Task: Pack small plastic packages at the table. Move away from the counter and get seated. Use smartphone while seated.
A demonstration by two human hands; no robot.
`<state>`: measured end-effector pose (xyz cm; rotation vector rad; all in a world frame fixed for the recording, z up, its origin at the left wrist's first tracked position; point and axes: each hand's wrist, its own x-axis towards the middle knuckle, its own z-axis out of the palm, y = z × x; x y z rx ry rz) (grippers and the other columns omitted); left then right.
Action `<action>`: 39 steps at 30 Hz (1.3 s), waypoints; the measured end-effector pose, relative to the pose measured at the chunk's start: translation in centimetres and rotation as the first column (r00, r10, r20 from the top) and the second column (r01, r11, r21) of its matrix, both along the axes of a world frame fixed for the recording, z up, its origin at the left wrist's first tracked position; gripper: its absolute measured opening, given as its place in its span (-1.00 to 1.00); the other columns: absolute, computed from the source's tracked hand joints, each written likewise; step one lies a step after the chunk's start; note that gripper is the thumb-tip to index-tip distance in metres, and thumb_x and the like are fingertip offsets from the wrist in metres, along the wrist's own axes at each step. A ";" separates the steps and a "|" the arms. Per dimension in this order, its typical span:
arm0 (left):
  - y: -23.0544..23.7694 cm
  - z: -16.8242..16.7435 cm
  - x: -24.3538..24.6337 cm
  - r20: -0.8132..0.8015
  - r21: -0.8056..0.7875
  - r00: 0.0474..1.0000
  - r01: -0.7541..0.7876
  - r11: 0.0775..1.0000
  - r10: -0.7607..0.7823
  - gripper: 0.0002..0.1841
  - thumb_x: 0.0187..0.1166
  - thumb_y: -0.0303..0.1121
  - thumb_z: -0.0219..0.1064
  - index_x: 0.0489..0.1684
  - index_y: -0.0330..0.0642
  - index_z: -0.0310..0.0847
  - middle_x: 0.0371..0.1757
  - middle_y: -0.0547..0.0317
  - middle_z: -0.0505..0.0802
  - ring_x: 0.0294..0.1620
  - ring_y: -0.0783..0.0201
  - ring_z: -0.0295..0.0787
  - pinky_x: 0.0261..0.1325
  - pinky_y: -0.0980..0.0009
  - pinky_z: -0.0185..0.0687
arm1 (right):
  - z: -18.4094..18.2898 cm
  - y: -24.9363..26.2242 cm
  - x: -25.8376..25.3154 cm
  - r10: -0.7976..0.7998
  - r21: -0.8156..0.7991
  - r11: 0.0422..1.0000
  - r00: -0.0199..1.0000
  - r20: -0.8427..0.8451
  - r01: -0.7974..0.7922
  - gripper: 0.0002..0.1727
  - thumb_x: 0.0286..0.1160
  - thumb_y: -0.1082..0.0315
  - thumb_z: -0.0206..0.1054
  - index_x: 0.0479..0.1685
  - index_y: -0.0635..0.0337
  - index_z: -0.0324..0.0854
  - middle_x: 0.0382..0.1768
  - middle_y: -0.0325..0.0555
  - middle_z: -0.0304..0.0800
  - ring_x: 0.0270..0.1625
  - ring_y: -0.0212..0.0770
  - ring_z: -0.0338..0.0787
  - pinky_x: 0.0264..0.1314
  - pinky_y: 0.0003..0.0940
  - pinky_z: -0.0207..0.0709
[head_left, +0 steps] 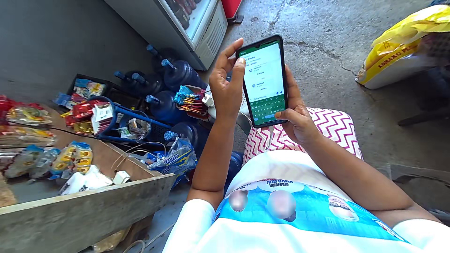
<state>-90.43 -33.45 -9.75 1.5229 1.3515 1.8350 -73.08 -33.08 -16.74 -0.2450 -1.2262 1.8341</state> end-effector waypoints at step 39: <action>0.2 -0.1 0.7 -0.027 0.031 0.997 -0.066 0.997 0.067 -0.62 0.60 -0.51 0.17 0.35 -0.49 0.57 -0.09 0.05 0.80 -0.09 0.30 0.81 0.05 0.34 0.80 | 0.0 0.1 0.0 -0.001 0.033 0.999 1.000 -0.006 0.001 0.05 0.35 0.66 0.04 0.94 -0.13 -0.35 0.54 -0.16 0.51 0.35 -0.25 0.76 0.13 -0.30 0.83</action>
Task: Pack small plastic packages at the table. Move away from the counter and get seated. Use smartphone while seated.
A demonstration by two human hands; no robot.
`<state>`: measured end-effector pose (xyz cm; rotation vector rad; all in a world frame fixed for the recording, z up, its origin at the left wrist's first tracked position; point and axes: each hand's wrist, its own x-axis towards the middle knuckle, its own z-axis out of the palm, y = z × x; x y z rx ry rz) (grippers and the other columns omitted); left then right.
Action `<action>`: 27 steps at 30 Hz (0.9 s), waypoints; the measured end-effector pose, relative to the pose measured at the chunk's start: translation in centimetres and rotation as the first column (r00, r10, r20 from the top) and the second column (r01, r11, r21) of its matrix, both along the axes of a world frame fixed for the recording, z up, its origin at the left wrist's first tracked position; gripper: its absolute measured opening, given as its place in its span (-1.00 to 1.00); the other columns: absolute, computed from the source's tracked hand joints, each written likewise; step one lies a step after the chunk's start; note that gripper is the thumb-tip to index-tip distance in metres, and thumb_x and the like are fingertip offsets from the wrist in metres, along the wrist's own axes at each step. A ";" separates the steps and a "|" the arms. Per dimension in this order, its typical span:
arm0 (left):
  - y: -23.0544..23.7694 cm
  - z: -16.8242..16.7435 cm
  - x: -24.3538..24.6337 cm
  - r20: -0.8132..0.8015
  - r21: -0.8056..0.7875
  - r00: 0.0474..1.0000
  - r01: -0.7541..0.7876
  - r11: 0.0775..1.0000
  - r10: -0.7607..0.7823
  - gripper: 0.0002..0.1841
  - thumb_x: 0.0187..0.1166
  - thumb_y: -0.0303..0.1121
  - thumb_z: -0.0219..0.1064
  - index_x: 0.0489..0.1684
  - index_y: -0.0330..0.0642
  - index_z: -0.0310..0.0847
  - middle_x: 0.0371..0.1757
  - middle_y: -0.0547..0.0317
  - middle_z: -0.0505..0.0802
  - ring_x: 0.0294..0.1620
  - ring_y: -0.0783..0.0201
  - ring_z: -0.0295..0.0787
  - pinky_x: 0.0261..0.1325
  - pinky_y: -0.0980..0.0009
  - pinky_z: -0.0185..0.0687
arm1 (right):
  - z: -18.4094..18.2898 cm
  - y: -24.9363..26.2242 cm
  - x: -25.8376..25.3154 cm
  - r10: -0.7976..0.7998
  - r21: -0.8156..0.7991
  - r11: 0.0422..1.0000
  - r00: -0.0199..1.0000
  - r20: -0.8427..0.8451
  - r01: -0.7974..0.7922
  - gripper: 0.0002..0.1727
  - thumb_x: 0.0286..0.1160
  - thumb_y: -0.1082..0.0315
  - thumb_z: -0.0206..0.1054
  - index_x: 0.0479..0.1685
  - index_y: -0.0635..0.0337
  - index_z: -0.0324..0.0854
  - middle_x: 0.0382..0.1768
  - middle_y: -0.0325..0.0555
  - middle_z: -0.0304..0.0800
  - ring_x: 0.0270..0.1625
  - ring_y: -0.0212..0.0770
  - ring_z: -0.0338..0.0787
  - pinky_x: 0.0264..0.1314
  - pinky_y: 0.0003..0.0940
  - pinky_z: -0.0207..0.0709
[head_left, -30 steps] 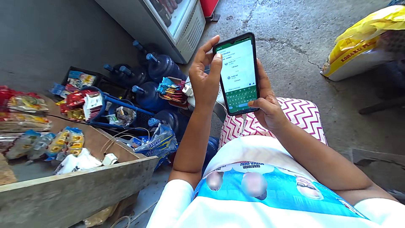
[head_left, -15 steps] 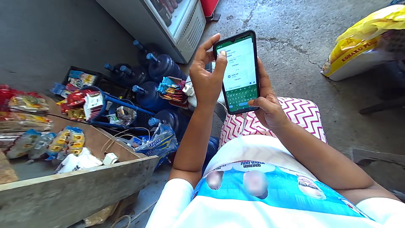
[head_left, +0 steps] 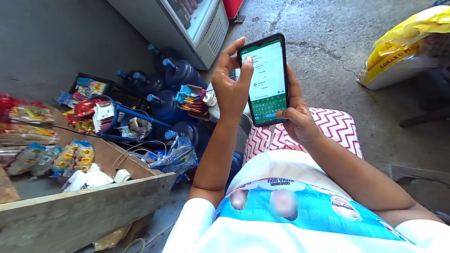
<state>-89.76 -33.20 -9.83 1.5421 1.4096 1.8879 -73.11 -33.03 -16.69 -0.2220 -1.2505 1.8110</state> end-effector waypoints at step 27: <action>-0.8 -0.1 -0.1 -0.001 -0.029 0.998 0.059 0.998 -0.059 -0.56 0.69 -0.49 0.03 0.48 -0.52 0.48 0.29 -0.10 0.77 0.27 0.30 0.71 0.38 0.37 0.61 | -0.6 -0.1 0.2 0.022 -0.113 0.993 0.998 -0.063 -0.029 -0.24 0.51 0.41 -0.13 0.84 -0.06 -0.11 0.46 -0.17 0.55 0.29 -0.19 0.78 -0.05 -0.21 0.85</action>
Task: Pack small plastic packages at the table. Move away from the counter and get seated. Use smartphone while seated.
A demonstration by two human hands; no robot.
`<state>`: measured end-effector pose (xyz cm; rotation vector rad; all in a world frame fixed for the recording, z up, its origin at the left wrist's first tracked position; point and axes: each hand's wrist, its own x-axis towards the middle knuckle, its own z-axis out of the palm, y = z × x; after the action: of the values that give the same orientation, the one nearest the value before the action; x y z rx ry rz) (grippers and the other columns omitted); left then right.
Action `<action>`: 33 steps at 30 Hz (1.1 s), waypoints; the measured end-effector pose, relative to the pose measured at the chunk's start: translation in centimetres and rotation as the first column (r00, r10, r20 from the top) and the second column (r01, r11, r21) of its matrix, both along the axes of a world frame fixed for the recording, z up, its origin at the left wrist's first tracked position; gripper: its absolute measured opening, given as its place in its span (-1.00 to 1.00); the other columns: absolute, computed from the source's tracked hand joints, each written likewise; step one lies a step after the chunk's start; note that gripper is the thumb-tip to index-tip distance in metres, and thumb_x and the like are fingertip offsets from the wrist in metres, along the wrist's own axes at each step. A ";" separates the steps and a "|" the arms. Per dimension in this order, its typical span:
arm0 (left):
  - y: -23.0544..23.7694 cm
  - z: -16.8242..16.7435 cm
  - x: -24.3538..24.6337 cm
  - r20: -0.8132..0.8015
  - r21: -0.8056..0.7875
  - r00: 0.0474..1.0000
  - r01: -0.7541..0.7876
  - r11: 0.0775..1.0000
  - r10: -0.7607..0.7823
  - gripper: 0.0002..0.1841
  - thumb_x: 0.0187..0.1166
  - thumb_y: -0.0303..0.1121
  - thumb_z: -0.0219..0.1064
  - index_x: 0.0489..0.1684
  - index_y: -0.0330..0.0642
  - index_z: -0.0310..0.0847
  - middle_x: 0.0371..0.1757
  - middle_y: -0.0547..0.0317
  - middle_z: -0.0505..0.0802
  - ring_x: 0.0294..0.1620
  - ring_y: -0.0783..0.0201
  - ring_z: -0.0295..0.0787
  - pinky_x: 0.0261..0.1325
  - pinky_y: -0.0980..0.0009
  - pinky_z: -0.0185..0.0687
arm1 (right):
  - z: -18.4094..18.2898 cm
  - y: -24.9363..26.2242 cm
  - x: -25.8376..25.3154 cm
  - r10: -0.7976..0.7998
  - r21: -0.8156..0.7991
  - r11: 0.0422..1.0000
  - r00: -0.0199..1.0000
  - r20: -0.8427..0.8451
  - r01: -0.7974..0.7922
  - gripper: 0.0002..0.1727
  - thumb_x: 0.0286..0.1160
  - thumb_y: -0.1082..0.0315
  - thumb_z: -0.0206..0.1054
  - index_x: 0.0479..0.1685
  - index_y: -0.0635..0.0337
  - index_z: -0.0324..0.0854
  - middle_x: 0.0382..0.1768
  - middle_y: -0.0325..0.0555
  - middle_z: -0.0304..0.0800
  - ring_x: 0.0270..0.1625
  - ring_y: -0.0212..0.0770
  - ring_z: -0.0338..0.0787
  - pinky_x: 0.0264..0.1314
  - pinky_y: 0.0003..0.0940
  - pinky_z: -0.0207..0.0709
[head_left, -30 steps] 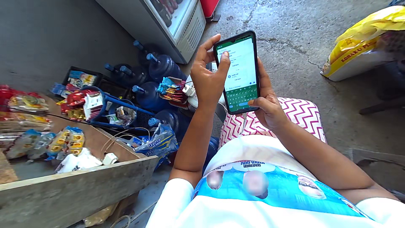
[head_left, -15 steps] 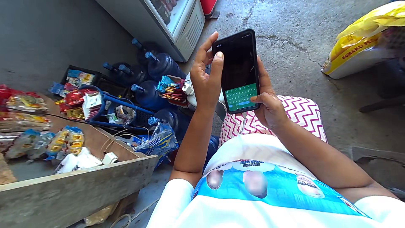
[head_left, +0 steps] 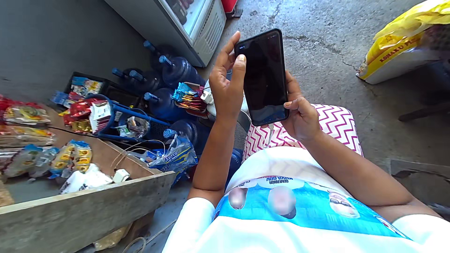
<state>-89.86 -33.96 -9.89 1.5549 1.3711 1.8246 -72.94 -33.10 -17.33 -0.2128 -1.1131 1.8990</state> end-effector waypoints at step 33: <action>-0.1 -0.6 1.7 0.349 0.013 0.930 0.120 0.993 -0.117 -0.49 0.86 -0.39 -0.30 0.66 -0.42 0.27 0.41 -0.05 0.69 0.35 0.26 0.69 0.47 0.26 0.61 | 0.6 -0.1 0.0 -0.005 -0.058 0.998 1.000 0.013 0.005 -0.46 0.74 0.17 -0.21 0.71 -0.11 0.16 0.33 -0.23 0.69 0.27 -0.24 0.80 0.04 -0.24 0.83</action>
<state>-88.18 -34.04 -10.45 1.2037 1.0932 1.9034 -72.89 -33.19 -16.72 -0.2608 -1.0659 1.9296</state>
